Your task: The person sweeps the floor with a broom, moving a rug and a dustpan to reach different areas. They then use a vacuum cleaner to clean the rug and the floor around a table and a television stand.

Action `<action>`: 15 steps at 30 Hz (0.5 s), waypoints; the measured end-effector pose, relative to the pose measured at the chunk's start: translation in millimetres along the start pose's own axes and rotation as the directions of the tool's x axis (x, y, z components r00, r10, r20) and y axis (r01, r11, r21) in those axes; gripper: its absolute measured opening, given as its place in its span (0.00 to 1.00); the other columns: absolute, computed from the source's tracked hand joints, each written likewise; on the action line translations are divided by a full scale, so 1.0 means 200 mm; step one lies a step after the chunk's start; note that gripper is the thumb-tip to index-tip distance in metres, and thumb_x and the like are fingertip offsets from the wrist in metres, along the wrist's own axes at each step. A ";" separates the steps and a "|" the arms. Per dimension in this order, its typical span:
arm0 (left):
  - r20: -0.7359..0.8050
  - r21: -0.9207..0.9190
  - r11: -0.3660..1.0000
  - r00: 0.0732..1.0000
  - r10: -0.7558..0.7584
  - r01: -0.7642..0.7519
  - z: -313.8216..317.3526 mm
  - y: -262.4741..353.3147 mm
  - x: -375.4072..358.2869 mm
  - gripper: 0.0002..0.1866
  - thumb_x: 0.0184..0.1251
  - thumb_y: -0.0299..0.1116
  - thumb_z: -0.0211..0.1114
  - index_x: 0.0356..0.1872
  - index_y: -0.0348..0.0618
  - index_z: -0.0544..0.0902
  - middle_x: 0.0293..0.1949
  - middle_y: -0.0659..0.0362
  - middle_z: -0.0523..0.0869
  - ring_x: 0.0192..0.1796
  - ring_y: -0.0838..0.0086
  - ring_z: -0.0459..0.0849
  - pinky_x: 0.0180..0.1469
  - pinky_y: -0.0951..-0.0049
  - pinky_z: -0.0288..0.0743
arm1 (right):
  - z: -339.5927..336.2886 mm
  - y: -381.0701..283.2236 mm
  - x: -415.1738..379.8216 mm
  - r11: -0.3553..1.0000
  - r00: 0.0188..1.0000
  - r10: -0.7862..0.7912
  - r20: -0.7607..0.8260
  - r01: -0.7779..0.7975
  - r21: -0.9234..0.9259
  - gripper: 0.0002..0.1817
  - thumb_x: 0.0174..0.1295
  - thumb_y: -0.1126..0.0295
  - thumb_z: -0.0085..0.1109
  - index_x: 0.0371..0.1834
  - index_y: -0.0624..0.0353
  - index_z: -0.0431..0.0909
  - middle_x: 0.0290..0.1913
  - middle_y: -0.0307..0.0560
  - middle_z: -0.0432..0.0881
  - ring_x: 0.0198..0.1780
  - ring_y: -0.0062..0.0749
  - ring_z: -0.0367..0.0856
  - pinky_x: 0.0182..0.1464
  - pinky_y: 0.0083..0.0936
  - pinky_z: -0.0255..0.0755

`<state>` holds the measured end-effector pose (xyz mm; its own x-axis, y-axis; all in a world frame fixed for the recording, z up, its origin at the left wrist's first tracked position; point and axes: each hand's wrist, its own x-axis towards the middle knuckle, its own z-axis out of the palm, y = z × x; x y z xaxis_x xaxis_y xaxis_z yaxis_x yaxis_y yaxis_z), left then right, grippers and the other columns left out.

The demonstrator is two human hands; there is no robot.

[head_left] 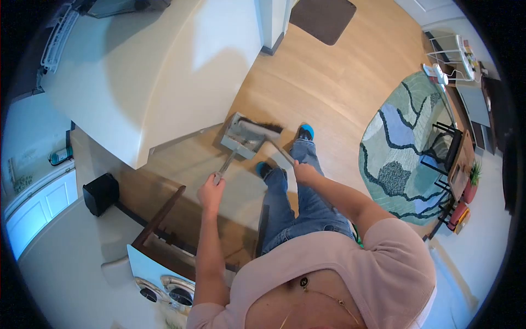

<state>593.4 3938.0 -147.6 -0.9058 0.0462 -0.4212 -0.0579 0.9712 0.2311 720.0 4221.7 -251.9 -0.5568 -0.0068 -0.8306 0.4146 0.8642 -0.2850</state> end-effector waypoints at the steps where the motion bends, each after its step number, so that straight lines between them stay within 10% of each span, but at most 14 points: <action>1: 0.014 -0.008 1.000 1.000 0.002 -0.002 -0.02 -0.01 0.00 0.15 0.49 0.45 0.56 0.38 0.55 0.79 0.22 0.51 0.80 0.28 0.53 0.79 0.32 0.57 0.71 | -0.03 -0.02 -0.07 0.998 0.997 -0.051 0.052 0.053 -0.043 0.22 0.51 0.74 0.46 0.51 0.67 0.59 0.36 0.62 0.77 0.38 0.53 0.78 0.37 0.42 0.73; 12: -0.055 -0.198 0.980 0.998 -0.043 0.031 0.00 -0.36 -0.16 0.14 0.47 0.41 0.61 0.36 0.48 0.79 0.22 0.51 0.80 0.28 0.55 0.79 0.32 0.61 0.72 | -0.62 0.09 0.42 0.965 0.927 -0.076 -0.368 -0.025 -0.261 0.17 0.55 0.71 0.42 0.46 0.71 0.64 0.32 0.61 0.78 0.33 0.48 0.79 0.35 0.39 0.73; 15: -0.049 -0.208 0.972 0.992 -0.120 0.107 -0.02 -0.36 -0.19 0.14 0.47 0.42 0.60 0.36 0.49 0.79 0.22 0.52 0.80 0.27 0.56 0.80 0.32 0.61 0.72 | -0.46 -0.05 0.71 0.997 0.883 0.063 -0.466 -0.074 -0.006 0.17 0.55 0.70 0.43 0.45 0.71 0.66 0.32 0.59 0.77 0.34 0.48 0.79 0.33 0.39 0.73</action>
<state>630.4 3864.7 -145.4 -0.9118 -0.0822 -0.4024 -0.2411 0.9004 0.3622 571.0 4258.3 -322.3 -0.8008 0.2827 -0.5280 0.4505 0.8652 -0.2200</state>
